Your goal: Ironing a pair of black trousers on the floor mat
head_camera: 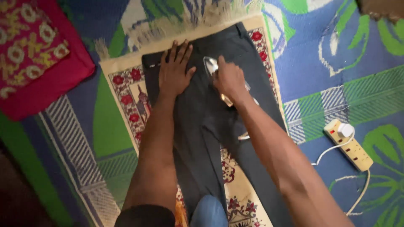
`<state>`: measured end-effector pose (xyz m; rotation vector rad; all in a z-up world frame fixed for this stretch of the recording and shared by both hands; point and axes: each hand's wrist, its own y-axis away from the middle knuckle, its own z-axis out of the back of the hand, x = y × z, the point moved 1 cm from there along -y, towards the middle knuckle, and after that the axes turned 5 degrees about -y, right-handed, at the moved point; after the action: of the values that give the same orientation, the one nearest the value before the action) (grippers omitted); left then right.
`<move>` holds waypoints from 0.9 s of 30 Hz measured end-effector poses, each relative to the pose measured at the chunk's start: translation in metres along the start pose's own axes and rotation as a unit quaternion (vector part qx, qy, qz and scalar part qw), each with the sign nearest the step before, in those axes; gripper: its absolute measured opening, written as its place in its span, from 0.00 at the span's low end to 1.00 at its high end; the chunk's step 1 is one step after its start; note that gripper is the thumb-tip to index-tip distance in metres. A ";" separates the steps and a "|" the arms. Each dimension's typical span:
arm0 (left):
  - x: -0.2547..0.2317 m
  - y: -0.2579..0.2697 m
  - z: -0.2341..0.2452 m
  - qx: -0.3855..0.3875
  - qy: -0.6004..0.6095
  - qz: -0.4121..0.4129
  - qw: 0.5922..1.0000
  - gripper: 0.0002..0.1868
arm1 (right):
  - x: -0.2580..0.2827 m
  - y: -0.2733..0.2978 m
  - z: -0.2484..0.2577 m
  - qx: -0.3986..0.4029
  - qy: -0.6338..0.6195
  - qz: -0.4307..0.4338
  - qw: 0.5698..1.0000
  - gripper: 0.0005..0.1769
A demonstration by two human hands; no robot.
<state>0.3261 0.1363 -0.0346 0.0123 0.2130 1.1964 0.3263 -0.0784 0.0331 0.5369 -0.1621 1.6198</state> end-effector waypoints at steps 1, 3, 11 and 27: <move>0.002 -0.008 0.002 0.013 0.002 0.004 1.000 0.38 | 0.002 -0.003 0.003 0.013 -0.012 0.000 1.000 0.17; -0.004 0.000 0.003 0.039 0.014 0.014 0.999 0.38 | 0.007 0.006 0.005 0.043 -0.022 -0.003 0.999 0.18; 0.001 -0.006 0.002 0.084 0.002 0.025 0.996 0.39 | 0.015 0.005 -0.005 -0.021 -0.027 -0.115 0.993 0.20; 0.001 -0.001 -0.005 0.057 0.014 0.012 0.998 0.37 | 0.027 -0.002 -0.018 -0.007 -0.048 -0.005 0.999 0.11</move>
<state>0.3268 0.1361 -0.0399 0.0980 0.3067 1.2068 0.3227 -0.0467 0.0284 0.6041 -0.2430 1.5836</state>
